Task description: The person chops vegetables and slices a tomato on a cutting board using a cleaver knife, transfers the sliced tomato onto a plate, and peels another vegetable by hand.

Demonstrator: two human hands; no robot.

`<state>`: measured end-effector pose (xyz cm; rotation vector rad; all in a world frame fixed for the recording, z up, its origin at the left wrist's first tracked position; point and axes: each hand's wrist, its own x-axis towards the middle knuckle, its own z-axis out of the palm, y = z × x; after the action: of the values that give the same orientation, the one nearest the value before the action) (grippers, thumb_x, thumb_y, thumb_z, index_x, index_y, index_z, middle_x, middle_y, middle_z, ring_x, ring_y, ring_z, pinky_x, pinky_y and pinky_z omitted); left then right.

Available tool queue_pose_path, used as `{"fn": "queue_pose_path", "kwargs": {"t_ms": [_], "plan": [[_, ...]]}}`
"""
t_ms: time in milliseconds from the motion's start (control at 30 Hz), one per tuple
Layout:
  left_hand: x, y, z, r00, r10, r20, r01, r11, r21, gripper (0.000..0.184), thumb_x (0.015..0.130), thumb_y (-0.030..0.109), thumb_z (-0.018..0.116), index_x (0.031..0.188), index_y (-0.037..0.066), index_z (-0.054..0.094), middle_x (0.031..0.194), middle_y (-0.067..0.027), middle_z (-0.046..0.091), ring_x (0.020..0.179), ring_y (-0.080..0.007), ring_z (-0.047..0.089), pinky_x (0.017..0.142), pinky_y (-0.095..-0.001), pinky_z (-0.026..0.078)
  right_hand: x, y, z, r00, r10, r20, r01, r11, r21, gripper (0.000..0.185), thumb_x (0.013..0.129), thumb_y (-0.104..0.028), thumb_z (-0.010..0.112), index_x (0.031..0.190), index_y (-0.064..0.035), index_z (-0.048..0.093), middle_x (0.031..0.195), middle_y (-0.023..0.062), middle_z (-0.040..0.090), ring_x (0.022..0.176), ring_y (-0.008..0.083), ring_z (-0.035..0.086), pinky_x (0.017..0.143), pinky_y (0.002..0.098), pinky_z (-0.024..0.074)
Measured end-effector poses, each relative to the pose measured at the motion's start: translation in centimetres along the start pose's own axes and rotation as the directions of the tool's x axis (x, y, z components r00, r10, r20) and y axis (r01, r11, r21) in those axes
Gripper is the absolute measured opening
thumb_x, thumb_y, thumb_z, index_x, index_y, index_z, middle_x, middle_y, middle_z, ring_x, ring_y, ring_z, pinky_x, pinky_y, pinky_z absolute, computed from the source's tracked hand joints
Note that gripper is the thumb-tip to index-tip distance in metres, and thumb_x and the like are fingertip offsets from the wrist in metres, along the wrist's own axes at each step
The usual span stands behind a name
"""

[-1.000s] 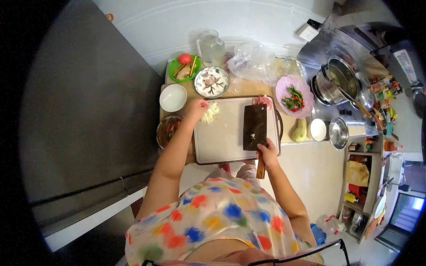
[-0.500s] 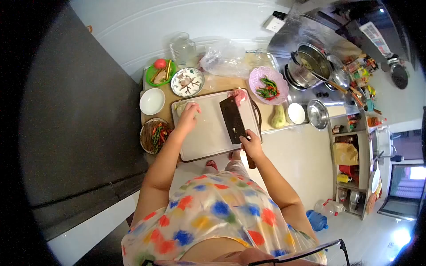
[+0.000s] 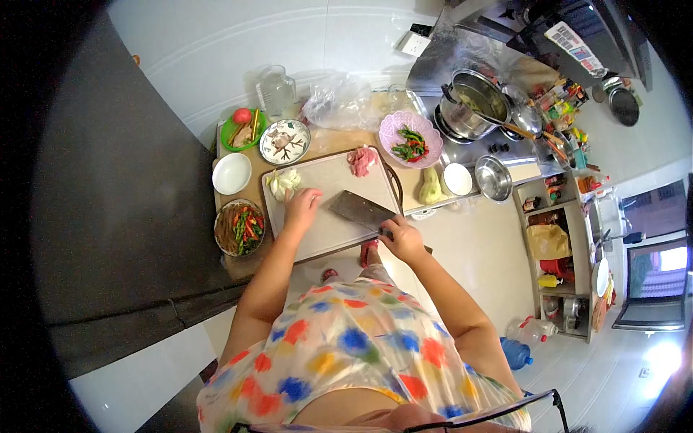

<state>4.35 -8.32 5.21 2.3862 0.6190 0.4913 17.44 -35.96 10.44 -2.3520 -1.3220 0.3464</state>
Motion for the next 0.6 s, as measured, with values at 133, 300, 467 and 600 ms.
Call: {"fn": "queue_pose_path", "kwargs": {"t_ms": [133, 300, 467, 600], "plan": [[-1.3, 1.1, -1.2, 1.000, -0.017, 0.005, 0.017, 0.999, 0.044, 0.012, 0.082, 0.012, 0.062, 0.094, 0.015, 0.063, 0.100, -0.0025, 0.064, 0.101, -0.0245, 0.058, 0.106, -0.0568, 0.022, 1.5, 1.4, 2.2, 0.986, -0.161, -0.030, 0.158, 0.983, -0.092, 0.032, 0.074, -0.022, 0.071, 0.101, -0.0133, 0.055, 0.097, 0.0106, 0.051, 0.082, 0.0323, 0.060, 0.067, 0.0423, 0.0501], [-2.6, 1.3, -2.3, 0.999, 0.008, -0.046, -0.005, 0.999, 0.053, 0.010, 0.079, 0.010, 0.065, 0.088, 0.015, 0.063, 0.099, -0.0018, 0.064, 0.100, -0.0246, 0.058, 0.106, -0.0569, 0.022, 5.2, 3.8, 5.7, 0.945, -0.322, -0.057, 0.317, 0.945, -0.080, 0.026, 0.076, -0.016, 0.065, 0.099, -0.0112, 0.054, 0.100, 0.0134, 0.050, 0.087, 0.0333, 0.059, 0.072, 0.0438, 0.0496], [-3.1, 2.5, -3.0, 0.998, -0.059, -0.021, 0.061, 0.991, 0.118, 0.012, 0.078, 0.009, 0.066, 0.087, 0.015, 0.063, 0.099, -0.0015, 0.063, 0.102, -0.0244, 0.057, 0.107, -0.0562, 0.021, 8.2, 5.1, 7.1, 0.928, -0.373, 0.007, 0.371, 0.921, -0.122, 0.020, 0.081, -0.014, 0.054, 0.100, -0.0120, 0.057, 0.100, 0.0120, 0.051, 0.097, 0.0311, 0.055, 0.079, 0.0404, 0.0490], [-3.0, 3.0, -1.7, 0.994, -0.108, -0.009, 0.108, 0.984, 0.139, 0.011, 0.078, 0.009, 0.065, 0.087, 0.014, 0.064, 0.101, -0.0014, 0.063, 0.102, -0.0240, 0.057, 0.107, -0.0565, 0.019, 9.4, 6.7, 7.7, 0.913, -0.408, 0.014, 0.407, 0.907, -0.109, 0.021, 0.081, -0.014, 0.053, 0.101, -0.0119, 0.059, 0.102, 0.0111, 0.052, 0.101, 0.0302, 0.054, 0.083, 0.0393, 0.0485]]}}
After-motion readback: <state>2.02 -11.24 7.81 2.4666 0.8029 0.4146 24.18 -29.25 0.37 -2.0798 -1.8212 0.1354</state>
